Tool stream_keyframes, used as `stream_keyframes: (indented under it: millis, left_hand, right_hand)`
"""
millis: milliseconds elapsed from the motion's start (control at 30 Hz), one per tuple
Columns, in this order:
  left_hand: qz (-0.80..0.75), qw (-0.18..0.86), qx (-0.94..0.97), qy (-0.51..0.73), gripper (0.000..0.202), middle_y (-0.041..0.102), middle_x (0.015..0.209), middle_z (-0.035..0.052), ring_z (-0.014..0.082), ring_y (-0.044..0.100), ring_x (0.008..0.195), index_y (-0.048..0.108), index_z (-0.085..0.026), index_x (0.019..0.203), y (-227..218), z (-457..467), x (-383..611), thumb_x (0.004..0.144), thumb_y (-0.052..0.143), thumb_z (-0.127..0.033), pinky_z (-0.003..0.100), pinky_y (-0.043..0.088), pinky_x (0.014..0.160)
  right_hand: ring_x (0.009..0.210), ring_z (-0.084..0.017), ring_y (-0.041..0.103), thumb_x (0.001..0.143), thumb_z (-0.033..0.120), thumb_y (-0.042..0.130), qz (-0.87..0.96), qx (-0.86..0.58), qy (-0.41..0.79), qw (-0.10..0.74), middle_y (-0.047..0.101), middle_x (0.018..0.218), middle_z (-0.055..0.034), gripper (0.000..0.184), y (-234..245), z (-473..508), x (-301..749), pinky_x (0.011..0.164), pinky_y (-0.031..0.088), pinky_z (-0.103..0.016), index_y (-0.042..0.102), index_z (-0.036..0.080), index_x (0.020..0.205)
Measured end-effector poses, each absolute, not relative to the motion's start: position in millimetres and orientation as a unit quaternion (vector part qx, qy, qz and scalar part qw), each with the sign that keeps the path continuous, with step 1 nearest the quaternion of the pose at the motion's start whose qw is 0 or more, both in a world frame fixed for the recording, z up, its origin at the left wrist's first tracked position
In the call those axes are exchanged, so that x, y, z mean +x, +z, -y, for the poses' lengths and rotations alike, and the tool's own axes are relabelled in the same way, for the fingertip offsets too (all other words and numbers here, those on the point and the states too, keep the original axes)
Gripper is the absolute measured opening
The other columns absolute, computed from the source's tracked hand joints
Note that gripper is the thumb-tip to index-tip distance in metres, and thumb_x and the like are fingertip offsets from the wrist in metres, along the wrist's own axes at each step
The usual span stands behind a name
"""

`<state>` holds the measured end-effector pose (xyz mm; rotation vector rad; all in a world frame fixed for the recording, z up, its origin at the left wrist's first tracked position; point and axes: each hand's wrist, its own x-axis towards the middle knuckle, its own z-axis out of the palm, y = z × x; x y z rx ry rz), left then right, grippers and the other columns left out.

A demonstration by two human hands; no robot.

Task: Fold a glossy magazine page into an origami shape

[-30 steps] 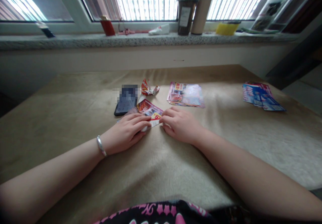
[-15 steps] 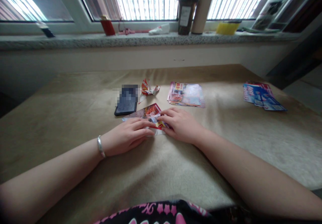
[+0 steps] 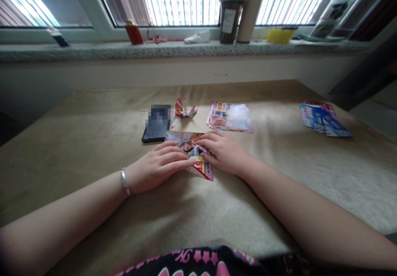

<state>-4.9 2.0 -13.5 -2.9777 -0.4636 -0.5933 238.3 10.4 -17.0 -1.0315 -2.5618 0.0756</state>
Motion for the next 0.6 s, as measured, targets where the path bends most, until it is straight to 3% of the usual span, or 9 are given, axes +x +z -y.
stream_keyframes:
  millis: [167,300,400,600]
  left_hand:
    - [0.172,0.074,-0.962,-0.199,0.034,0.066,0.097,-0.0010,0.0144,0.057,0.097,0.047,-0.025,0.128,-12.7,-3.3,-6.1,0.095,0.043,-0.017,0.038,0.035,0.103]
    - [0.176,0.090,-0.961,-0.195,0.020,0.065,0.091,-0.0018,0.0137,0.058,0.092,0.062,-0.026,0.105,-13.6,-6.4,-6.3,0.094,0.045,-0.020,0.038,0.035,0.102]
    - [0.191,0.085,-0.960,-0.188,0.019,0.065,0.091,-0.0016,0.0134,0.057,0.092,0.064,-0.024,0.090,-13.5,-7.9,-6.8,0.093,0.046,-0.021,0.038,0.035,0.103]
    - [0.203,0.055,-0.964,-0.164,0.021,0.067,0.094,-0.0005,0.0156,0.058,0.094,0.065,-0.022,0.088,-8.9,-5.6,-6.9,0.090,0.045,-0.018,0.041,0.033,0.104]
  right_hand:
    - [0.112,-0.025,0.052,0.086,0.030,0.052,0.899,-0.401,0.020,0.174,0.058,0.124,-0.0090,0.035,-21.1,-10.6,239.6,0.097,0.043,-0.043,0.059,0.019,0.118]
    - [0.116,-0.026,0.049,0.085,0.031,0.052,0.891,-0.423,0.018,0.164,0.054,0.128,-0.0099,0.039,-23.3,-10.8,240.8,0.099,0.042,-0.043,0.057,0.020,0.121]
    - [0.120,-0.027,0.047,0.084,0.030,0.054,0.887,-0.432,0.016,0.160,0.049,0.134,-0.0106,0.040,-24.3,-10.7,240.9,0.100,0.041,-0.044,0.057,0.020,0.123]
    - [0.120,-0.027,0.046,0.085,0.031,0.052,0.884,-0.443,0.017,0.152,0.048,0.136,-0.0100,0.038,-24.0,-10.4,240.5,0.101,0.039,-0.043,0.058,0.020,0.121]
